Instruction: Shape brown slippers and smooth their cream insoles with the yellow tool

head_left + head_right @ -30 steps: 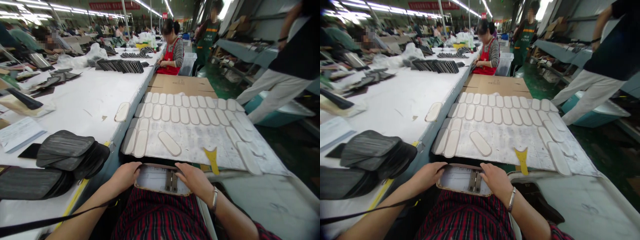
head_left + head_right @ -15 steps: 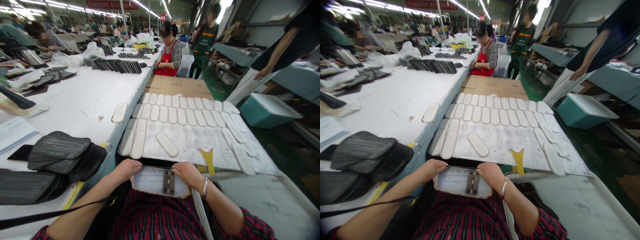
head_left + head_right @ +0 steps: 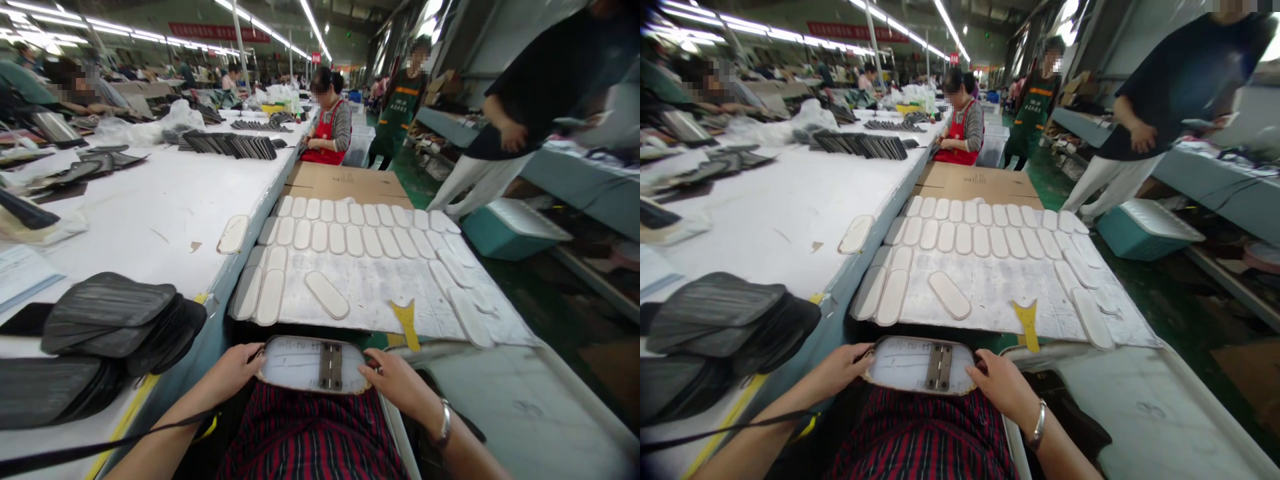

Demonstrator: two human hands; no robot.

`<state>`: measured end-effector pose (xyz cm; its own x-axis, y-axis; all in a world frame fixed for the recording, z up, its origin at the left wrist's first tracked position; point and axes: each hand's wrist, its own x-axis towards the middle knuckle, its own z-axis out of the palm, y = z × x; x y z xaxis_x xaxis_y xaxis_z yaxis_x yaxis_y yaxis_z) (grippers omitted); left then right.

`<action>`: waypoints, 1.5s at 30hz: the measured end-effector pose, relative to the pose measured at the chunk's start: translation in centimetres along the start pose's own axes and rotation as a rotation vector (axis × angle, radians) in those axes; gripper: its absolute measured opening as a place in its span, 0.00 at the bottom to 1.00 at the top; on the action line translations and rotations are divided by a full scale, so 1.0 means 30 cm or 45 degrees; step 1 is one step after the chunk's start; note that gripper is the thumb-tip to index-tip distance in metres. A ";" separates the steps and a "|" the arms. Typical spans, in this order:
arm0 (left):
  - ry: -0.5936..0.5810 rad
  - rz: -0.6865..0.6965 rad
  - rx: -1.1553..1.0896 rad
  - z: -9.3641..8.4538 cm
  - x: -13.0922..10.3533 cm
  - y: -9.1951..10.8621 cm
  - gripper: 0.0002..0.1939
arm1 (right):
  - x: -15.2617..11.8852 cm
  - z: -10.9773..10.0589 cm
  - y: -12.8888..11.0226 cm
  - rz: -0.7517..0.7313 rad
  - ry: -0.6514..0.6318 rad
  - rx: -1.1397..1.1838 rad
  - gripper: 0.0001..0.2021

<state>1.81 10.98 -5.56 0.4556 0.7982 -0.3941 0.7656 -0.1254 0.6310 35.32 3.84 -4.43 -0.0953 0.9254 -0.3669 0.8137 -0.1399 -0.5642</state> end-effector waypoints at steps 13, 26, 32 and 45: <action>0.084 -0.146 0.587 -0.014 0.023 0.053 0.19 | 0.019 0.009 -0.035 0.005 0.038 -0.500 0.21; 0.124 0.127 0.355 -0.018 0.117 -0.004 0.22 | 0.094 -0.031 -0.127 -0.081 0.056 -0.611 0.14; 0.053 0.167 0.312 -0.041 0.149 0.003 0.23 | 0.143 -0.022 -0.144 -0.069 0.002 -0.753 0.17; 0.035 -0.104 0.164 0.006 0.006 -0.065 0.31 | 0.021 -0.009 0.015 0.206 -0.195 0.157 0.22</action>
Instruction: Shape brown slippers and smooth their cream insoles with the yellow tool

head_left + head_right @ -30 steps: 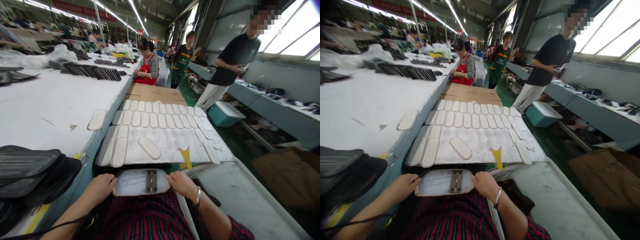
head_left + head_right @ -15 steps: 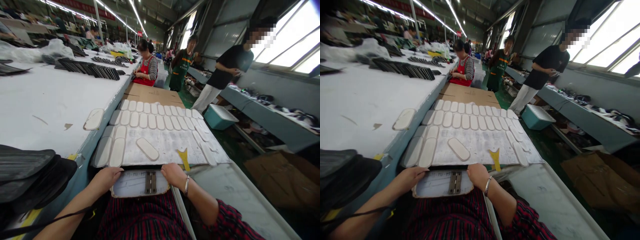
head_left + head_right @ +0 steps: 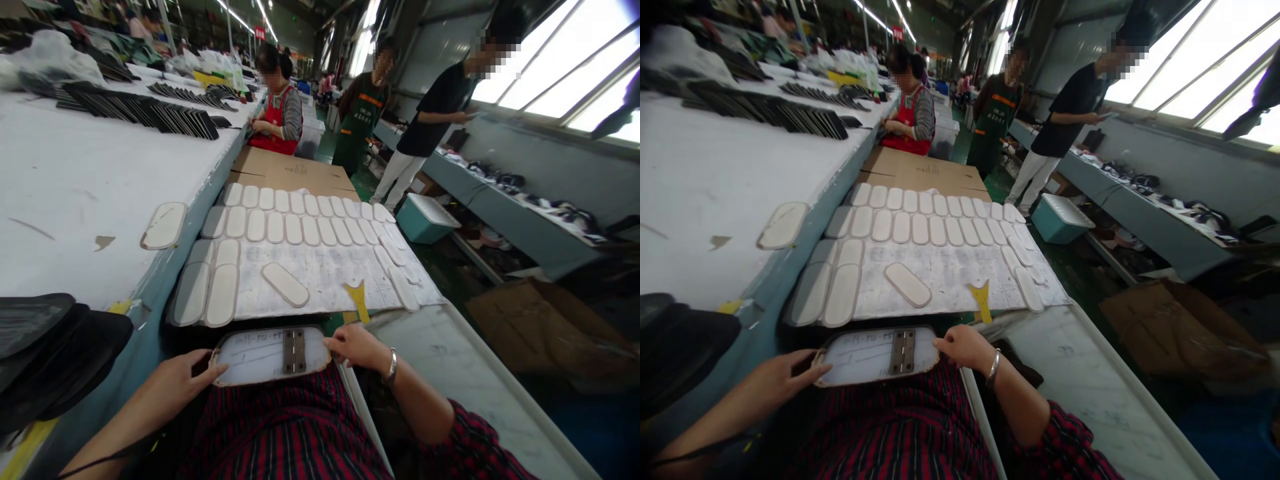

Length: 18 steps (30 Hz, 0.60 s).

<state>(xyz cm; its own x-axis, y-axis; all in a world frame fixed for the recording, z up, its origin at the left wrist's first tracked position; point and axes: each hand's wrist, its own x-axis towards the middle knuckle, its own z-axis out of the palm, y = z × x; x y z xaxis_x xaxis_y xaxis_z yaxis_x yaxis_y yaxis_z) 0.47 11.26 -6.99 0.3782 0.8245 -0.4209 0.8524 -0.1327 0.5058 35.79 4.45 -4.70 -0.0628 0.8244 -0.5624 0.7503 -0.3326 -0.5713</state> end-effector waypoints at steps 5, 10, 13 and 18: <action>-0.092 -0.086 0.000 0.018 -0.058 0.045 0.24 | -0.016 0.069 0.038 0.058 -0.075 0.220 0.17; -0.065 -0.066 -0.060 0.019 -0.024 0.035 0.24 | -0.013 0.063 0.031 0.130 -0.142 0.457 0.15; -0.051 -0.066 -0.057 0.014 0.006 0.019 0.23 | -0.024 0.051 0.019 0.100 -0.133 0.391 0.21; -0.023 -0.022 -0.040 0.029 0.011 0.014 0.21 | -0.048 0.053 -0.027 0.020 0.164 -0.322 0.19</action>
<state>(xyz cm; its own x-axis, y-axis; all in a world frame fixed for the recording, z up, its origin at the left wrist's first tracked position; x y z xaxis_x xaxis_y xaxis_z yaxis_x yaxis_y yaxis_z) 1.27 10.99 -7.56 0.3704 0.8165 -0.4429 0.8470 -0.1012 0.5218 34.21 2.81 -4.39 0.0219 0.8769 -0.4802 0.8920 -0.2340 -0.3868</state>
